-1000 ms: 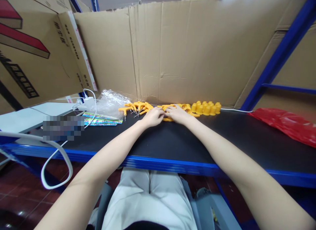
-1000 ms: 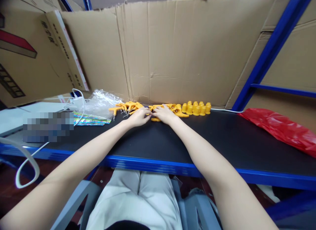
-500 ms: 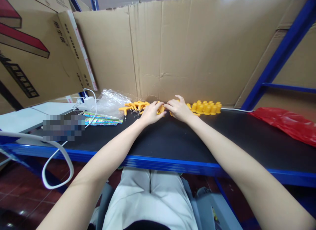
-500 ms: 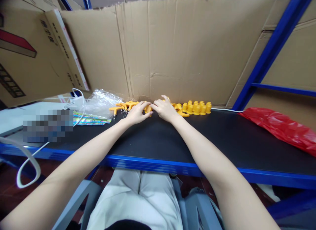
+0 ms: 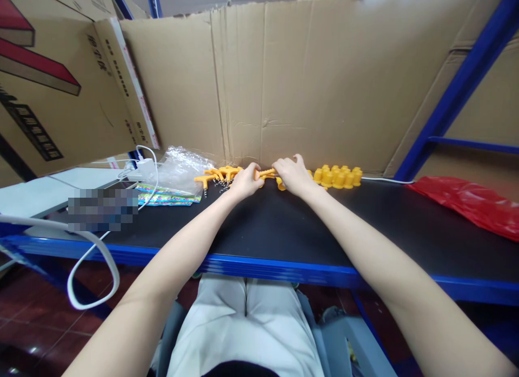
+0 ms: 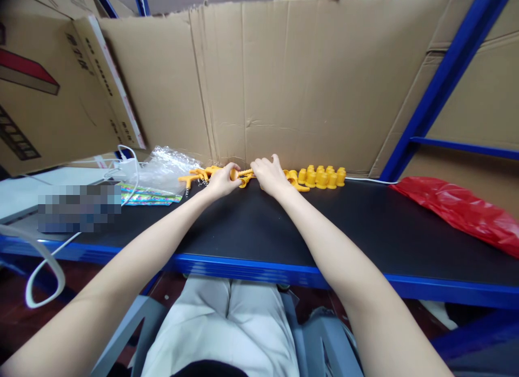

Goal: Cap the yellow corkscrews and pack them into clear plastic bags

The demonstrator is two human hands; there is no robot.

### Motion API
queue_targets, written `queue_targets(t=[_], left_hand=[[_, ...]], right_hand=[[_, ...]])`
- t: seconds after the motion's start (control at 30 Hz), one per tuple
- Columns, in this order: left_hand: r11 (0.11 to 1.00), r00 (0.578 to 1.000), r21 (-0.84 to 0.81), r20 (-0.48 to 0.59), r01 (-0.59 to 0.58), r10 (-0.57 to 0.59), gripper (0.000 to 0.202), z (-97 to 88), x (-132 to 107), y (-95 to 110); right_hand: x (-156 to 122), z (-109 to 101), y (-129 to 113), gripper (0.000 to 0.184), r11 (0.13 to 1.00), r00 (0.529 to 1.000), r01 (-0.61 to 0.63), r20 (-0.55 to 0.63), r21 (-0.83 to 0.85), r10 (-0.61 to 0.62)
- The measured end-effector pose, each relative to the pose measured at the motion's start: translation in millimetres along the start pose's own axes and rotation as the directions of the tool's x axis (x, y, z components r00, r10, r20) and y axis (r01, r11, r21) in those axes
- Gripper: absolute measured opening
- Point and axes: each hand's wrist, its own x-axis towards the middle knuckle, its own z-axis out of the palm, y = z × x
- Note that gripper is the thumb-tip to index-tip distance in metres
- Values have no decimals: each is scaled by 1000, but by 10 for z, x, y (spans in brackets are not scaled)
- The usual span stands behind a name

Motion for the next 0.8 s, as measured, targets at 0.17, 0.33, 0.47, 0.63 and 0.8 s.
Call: queue_targets(t=[0.17, 0.33, 0.47, 0.63, 0.8], left_hand=[[957, 943, -241, 324, 164, -80, 19, -97, 0, 32], [1000, 979, -10, 203, 28, -26, 25, -153, -30, -2], [970, 990, 214, 112, -114, 91, 27, -136, -5, -109], [930, 986, 331, 101, -158, 132, 32, -155, 4, -154], [906, 998, 421, 43, -51, 36, 32, -226, 7, -187]], right_hand=[[16, -33, -13, 26, 993, 993, 62, -91, -96, -71], [-1, 92, 62, 23, 990, 988, 137, -64, -27, -139], [-38, 194, 95, 24, 984, 989, 149, -27, 98, -147], [-2, 111, -3, 23, 994, 995, 92, -28, 59, -91], [-5, 37, 72, 27, 999, 996, -37, -81, 16, 38]])
